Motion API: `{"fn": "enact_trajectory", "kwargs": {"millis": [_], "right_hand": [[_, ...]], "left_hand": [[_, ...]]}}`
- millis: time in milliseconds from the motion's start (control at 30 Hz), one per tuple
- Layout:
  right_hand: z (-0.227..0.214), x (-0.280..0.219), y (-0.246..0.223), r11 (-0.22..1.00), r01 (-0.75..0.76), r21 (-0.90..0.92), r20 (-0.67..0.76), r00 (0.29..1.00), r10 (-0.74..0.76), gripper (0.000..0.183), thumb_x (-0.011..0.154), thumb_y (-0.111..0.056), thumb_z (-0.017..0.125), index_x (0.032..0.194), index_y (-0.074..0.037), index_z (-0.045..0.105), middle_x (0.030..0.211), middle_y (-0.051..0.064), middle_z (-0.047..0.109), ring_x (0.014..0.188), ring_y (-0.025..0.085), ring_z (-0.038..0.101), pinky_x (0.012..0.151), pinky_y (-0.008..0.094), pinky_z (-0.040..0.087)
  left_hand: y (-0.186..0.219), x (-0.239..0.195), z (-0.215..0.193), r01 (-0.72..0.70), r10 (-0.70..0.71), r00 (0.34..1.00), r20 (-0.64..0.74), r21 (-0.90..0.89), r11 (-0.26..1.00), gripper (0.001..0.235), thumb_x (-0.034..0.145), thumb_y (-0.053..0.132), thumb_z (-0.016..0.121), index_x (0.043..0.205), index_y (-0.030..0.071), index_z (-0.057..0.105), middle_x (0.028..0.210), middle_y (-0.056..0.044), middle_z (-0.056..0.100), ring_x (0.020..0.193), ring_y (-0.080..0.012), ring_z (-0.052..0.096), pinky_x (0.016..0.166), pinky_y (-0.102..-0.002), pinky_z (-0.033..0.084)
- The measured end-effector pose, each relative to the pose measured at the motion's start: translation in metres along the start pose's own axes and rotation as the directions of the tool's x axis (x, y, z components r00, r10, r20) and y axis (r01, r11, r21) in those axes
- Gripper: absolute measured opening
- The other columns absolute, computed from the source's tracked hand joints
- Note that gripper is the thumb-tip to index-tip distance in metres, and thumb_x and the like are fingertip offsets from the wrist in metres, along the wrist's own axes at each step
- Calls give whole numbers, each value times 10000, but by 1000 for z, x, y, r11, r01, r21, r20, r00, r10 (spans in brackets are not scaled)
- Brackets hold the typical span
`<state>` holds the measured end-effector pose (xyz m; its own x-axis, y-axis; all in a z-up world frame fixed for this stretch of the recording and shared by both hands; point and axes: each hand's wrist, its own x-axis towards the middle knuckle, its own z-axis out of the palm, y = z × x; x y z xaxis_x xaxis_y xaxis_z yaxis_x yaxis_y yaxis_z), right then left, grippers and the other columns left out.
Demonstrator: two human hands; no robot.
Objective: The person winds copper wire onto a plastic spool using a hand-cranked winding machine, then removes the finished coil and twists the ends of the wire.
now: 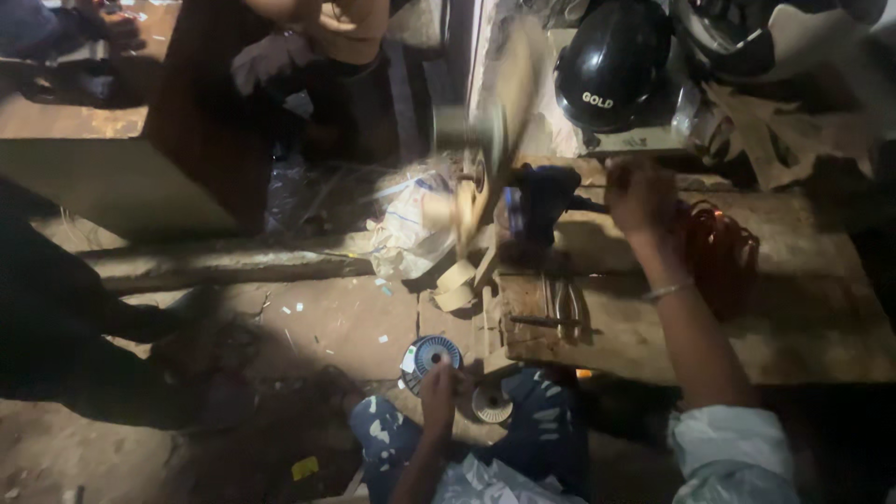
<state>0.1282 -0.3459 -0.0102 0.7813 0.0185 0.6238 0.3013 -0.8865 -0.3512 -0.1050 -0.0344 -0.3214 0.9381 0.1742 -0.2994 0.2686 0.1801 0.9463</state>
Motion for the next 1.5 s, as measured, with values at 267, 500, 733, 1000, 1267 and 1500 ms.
{"fn": "enact_trajectory", "kwargs": {"millis": [267, 500, 733, 1000, 1267, 1500], "right_hand": [[35, 46, 34, 995, -34, -99, -500, 866, -20, 260, 1072, -228, 584, 916, -48, 690, 866, 71, 692, 806, 236, 643, 735, 352, 482], [64, 42, 51, 972, -116, -202, -347, 937, 40, 305, 1073, -329, 609, 900, -110, 732, 927, 70, 718, 943, 276, 616, 969, 438, 418], [93, 34, 95, 1000, -17, 2, -122, 992, 17, 304, 1103, -358, 575, 1104, -100, 737, 1283, 82, 672, 1262, 317, 528, 1122, 492, 331], [160, 6, 163, 983, 168, -68, -81, 982, -173, 210, 1103, -298, 621, 1243, -166, 705, 1324, 93, 658, 1356, 369, 484, 1160, 525, 319], [180, -44, 176, 962, 104, -253, 220, 974, -48, 177, 1130, -172, 590, 1292, -138, 653, 1261, 87, 640, 1308, 295, 531, 1236, 491, 350], [148, -87, 112, 977, 19, -213, 314, 948, 50, 213, 1024, -107, 620, 1232, -98, 666, 1230, 116, 636, 1283, 316, 540, 1220, 493, 353]], "left_hand": [[-22, 4, -2, 28, -27, 999, -37, 37, 999, 516, 1039, 365, 537, 651, 29, 579, 582, -28, 562, 549, -114, 539, 533, -295, 431], [-30, 7, -3, 11, -10, 999, -42, 22, 1000, 455, 1019, 320, 534, 677, 28, 606, 566, -34, 565, 534, -124, 541, 518, -310, 426], [-36, 10, -4, -15, 19, 999, -39, 97, 995, 501, 1016, 345, 552, 637, 19, 586, 539, -33, 549, 516, -132, 527, 513, -325, 427], [-12, 3, -1, 51, -51, 999, 5, -21, 998, 487, 1015, 392, 564, 673, 45, 560, 581, -2, 494, 541, -122, 513, 525, -318, 427], [-15, 4, -3, 11, -11, 1000, -8, -9, 1000, 450, 1010, 395, 602, 768, 24, 683, 632, -10, 560, 608, -106, 531, 574, -292, 428], [-10, 0, -4, 42, -41, 999, 9, -20, 999, 393, 985, 376, 584, 884, 28, 737, 673, 10, 616, 634, -94, 562, 599, -293, 464]]}}
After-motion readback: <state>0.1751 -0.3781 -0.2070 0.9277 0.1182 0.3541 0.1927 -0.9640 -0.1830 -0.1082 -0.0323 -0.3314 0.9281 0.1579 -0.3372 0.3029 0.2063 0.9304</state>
